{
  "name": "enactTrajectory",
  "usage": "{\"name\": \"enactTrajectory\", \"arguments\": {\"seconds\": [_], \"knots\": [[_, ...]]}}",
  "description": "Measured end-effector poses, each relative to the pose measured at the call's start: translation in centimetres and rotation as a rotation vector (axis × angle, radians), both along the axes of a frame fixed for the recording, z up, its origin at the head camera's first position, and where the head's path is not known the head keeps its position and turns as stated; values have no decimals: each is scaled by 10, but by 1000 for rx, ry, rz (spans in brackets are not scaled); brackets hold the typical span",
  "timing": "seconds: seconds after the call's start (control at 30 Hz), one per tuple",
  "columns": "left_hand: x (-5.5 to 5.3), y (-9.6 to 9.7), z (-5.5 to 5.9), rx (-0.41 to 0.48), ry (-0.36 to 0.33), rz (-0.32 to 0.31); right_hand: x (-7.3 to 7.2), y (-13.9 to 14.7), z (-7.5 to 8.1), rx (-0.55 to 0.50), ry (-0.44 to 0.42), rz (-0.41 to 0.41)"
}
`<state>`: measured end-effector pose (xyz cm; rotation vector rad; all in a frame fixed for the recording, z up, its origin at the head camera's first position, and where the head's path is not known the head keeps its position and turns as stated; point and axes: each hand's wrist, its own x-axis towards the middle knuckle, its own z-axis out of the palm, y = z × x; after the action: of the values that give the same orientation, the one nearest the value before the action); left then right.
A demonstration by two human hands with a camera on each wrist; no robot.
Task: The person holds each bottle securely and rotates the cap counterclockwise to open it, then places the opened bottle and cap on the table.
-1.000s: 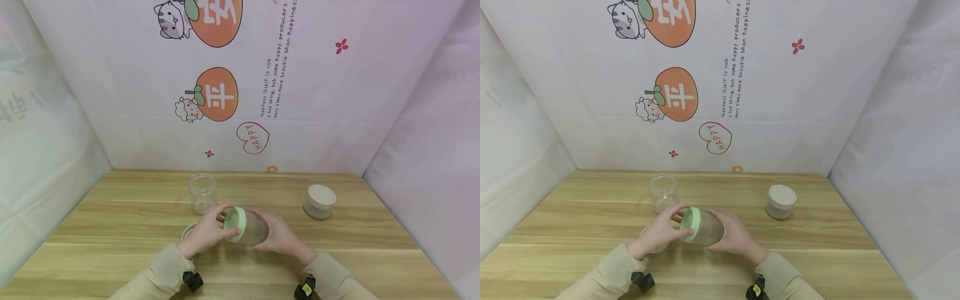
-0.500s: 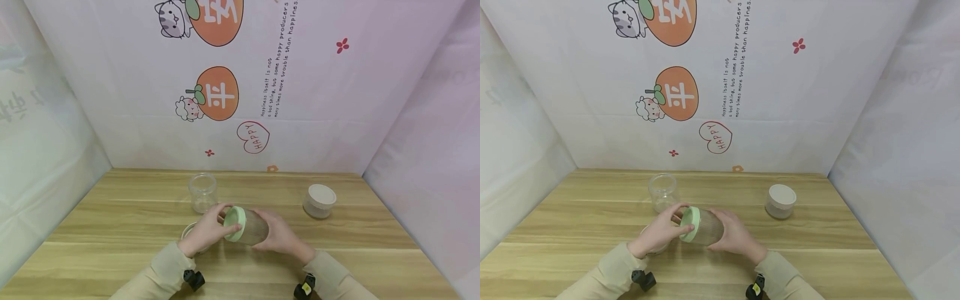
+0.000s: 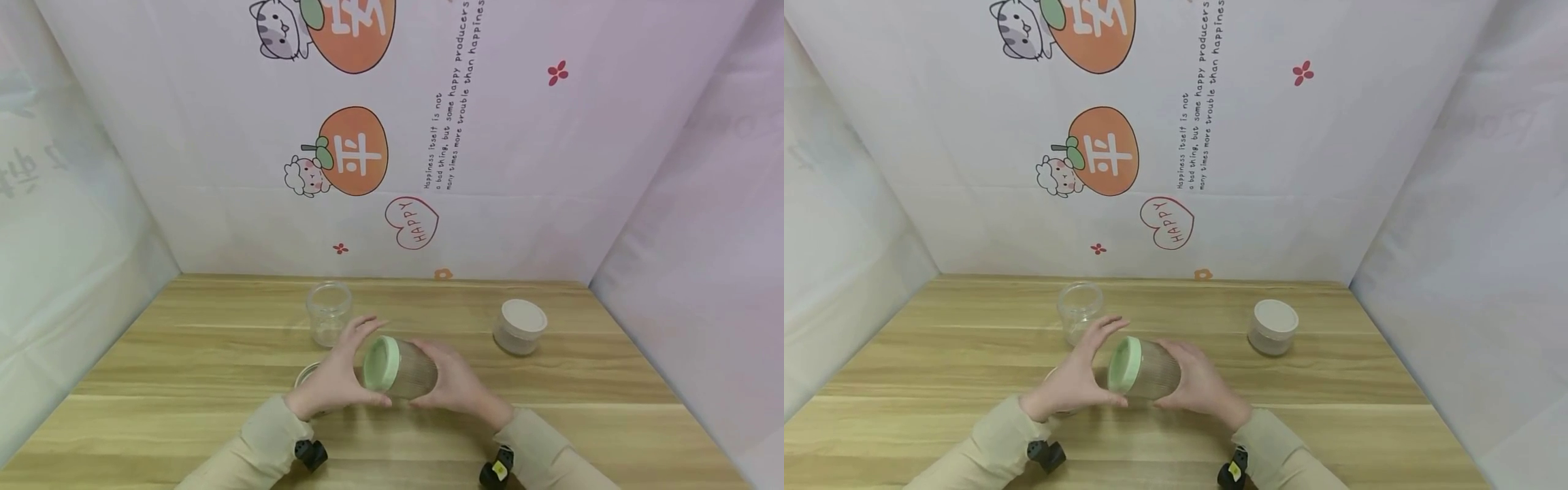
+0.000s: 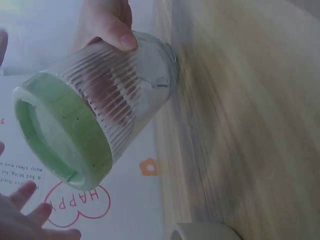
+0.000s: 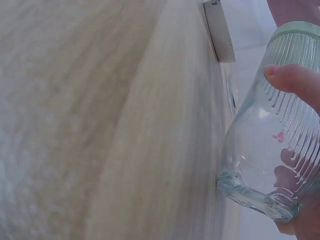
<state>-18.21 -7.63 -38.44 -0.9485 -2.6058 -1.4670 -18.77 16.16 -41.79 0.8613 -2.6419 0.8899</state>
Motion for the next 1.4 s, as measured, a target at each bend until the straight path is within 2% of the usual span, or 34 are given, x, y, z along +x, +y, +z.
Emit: {"name": "enactTrajectory", "arguments": {"seconds": [0.1, 0.23, 0.4, 0.63, 1.13, 1.4], "knots": [[0, -2, -1, -33, 79, -72, 0, 0, 1, 10, 4, 2], [1, -4, -3, -66, 127, -139, 1, 0, 1, 15, 13, -5], [2, -6, -7, -96, 157, -172, 2, 0, 2, 10, -8, -10], [0, -8, -12, -140, 238, -185, 3, 0, 3, 19, -14, -11], [-2, -8, -9, -93, 217, -150, 2, 1, 6, 13, -48, 3], [-4, -9, -7, -75, 189, -143, 2, 1, 5, 37, -22, 10]]}}
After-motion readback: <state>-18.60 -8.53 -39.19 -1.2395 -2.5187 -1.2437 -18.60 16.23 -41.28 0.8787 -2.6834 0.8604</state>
